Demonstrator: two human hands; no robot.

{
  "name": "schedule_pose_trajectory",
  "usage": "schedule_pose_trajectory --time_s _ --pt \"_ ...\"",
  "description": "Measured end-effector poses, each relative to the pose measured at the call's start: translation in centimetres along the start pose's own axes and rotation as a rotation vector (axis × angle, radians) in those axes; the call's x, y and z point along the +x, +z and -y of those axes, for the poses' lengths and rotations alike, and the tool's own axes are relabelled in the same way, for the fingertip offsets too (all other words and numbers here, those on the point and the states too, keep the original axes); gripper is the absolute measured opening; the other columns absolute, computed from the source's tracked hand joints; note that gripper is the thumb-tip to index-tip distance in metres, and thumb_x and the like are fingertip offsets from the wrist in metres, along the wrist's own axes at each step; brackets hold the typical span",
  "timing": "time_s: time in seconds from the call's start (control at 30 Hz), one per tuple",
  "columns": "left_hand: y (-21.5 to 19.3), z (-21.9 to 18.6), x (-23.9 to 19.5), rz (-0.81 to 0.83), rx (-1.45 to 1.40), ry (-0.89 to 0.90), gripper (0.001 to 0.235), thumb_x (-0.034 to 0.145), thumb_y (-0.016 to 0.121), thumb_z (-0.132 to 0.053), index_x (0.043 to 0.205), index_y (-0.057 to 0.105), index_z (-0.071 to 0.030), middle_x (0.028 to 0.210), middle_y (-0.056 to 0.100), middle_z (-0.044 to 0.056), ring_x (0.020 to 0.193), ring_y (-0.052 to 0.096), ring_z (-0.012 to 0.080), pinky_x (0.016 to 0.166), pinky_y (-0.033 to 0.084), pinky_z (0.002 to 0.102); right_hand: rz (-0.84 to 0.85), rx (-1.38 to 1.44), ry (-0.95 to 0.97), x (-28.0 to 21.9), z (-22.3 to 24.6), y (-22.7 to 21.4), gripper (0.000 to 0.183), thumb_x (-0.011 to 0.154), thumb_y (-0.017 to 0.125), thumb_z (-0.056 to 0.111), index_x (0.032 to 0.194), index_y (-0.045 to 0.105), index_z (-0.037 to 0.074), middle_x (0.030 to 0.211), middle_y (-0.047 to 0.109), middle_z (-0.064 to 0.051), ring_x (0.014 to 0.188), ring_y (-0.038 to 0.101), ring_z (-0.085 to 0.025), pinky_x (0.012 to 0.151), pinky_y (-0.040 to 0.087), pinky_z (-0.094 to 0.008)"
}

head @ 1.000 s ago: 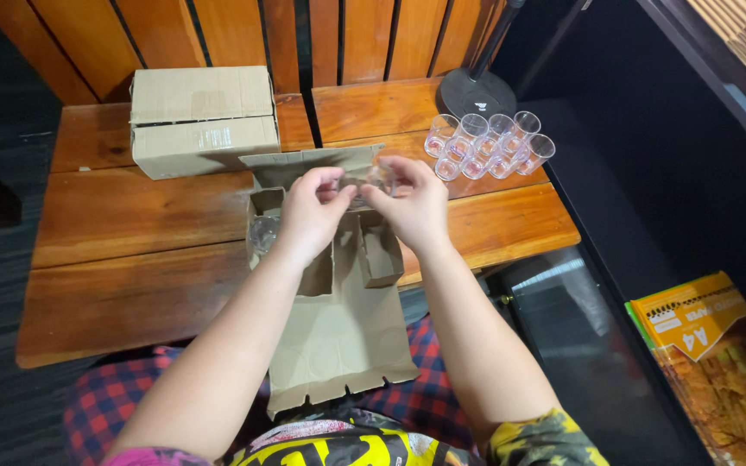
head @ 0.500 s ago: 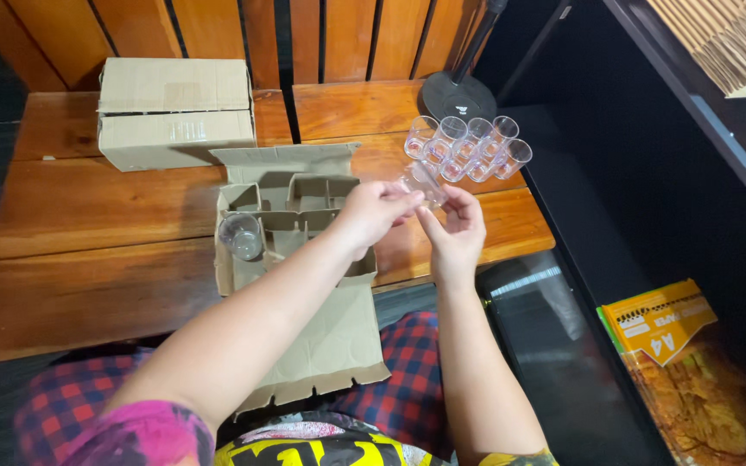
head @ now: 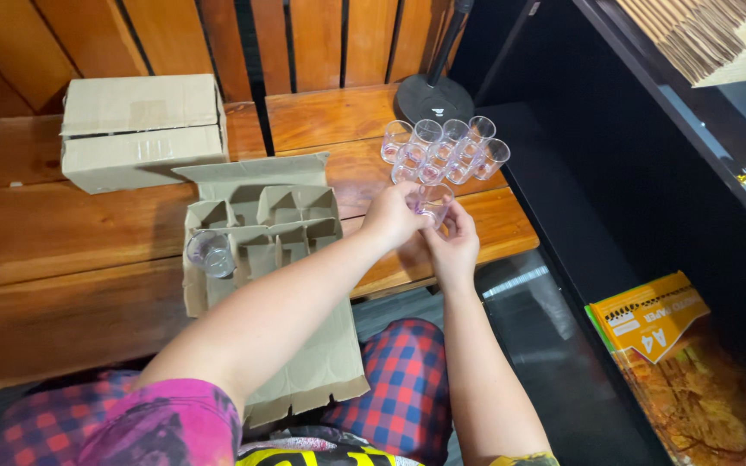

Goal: The person opens a cardboard box containing small clear glasses and removes them one by one, placing them on a wooden bench. After emptying the box, the person closes it and places it on a nearby shelf, then stacks the glasses on the shelf.

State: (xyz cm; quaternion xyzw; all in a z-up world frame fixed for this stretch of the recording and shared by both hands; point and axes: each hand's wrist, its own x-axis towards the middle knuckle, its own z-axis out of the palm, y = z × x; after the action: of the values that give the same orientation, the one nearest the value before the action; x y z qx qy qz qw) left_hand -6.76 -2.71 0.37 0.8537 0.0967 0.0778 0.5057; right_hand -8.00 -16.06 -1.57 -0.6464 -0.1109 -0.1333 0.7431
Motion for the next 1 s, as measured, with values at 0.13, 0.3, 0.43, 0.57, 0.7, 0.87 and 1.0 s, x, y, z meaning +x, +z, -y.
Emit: schedule_pose_trajectory --time_s 0.13,0.3,0.43,0.57,0.7,0.87,1.0 --pt "2.4 1.6 2.7 -0.013 0.1 -0.029 0.063 0.063 0.089 -0.038 0.124 0.072 -0.036 0.101 0.078 -0.007 0.105 0.074 0.0137 0.089 0.061 0.031 -0.029 -0.079 -0.016 1.6 -1.7 0.0 0.066 0.075 0.086 -0.011 0.136 0.063 0.003 0.115 0.059 -0.011 0.107 0.069 -0.021 0.085 0.065 -0.032" --pt "1.9 0.7 3.1 -0.02 0.005 -0.155 0.065 0.067 0.089 -0.034 0.129 0.071 -0.023 0.112 0.077 -0.003 0.113 0.072 0.0143 0.093 0.058 0.03 -0.061 -0.265 0.044 2.9 -1.0 1.1 0.063 0.075 0.083 -0.006 0.133 0.067 0.008 0.11 0.071 -0.01 0.098 0.075 -0.023 0.077 0.066 -0.028" --pt "2.4 1.7 4.3 -0.025 -0.028 -0.17 0.066 0.066 0.089 -0.032 0.128 0.071 -0.02 0.116 0.078 -0.001 0.116 0.072 0.0161 0.095 0.058 0.031 -0.077 -0.298 0.075 4.2 -2.7 1.4 0.061 0.074 0.083 -0.003 0.131 0.068 0.011 0.109 0.075 -0.01 0.097 0.076 -0.021 0.077 0.065 -0.026" --pt "3.2 2.5 5.0 -0.021 -0.039 -0.161 0.067 0.064 0.092 -0.033 0.126 0.072 -0.017 0.112 0.078 0.003 0.114 0.072 0.0194 0.095 0.059 0.034 -0.116 -0.346 0.087 4.9 -3.0 1.6 0.062 0.069 0.088 0.0 0.127 0.071 0.014 0.107 0.077 -0.008 0.095 0.075 -0.018 0.073 0.065 -0.024" --pt "2.6 1.6 4.6 -0.001 -0.008 -0.19 0.07 0.065 0.091 -0.033 0.13 0.07 -0.018 0.118 0.076 0.003 0.12 0.07 0.0201 0.098 0.058 0.035 -0.097 -0.402 0.099 4.9 -2.5 1.5 0.059 0.07 0.088 0.004 0.125 0.072 0.013 0.106 0.077 -0.008 0.094 0.074 -0.016 0.075 0.065 -0.024" --pt "2.8 1.5 4.6 0.007 0.003 -0.207 0.071 0.065 0.091 -0.033 0.132 0.07 -0.018 0.12 0.076 0.004 0.121 0.069 0.0211 0.1 0.057 0.036 -0.091 -0.429 0.115 4.9 -2.9 1.3 0.059 0.069 0.087 0.005 0.125 0.073 0.016 0.106 0.078 -0.006 0.094 0.074 -0.014 0.074 0.065 -0.023" --pt "2.6 1.1 4.2 0.036 0.004 -0.212 0.071 0.066 0.09 -0.038 0.132 0.07 -0.019 0.121 0.076 0.005 0.123 0.068 0.0231 0.101 0.057 0.038 -0.075 -0.354 0.121 4.7 -2.5 1.8 0.06 0.07 0.085 0.0 0.128 0.071 0.009 0.11 0.076 -0.013 0.098 0.073 -0.02 0.08 0.065 -0.028"
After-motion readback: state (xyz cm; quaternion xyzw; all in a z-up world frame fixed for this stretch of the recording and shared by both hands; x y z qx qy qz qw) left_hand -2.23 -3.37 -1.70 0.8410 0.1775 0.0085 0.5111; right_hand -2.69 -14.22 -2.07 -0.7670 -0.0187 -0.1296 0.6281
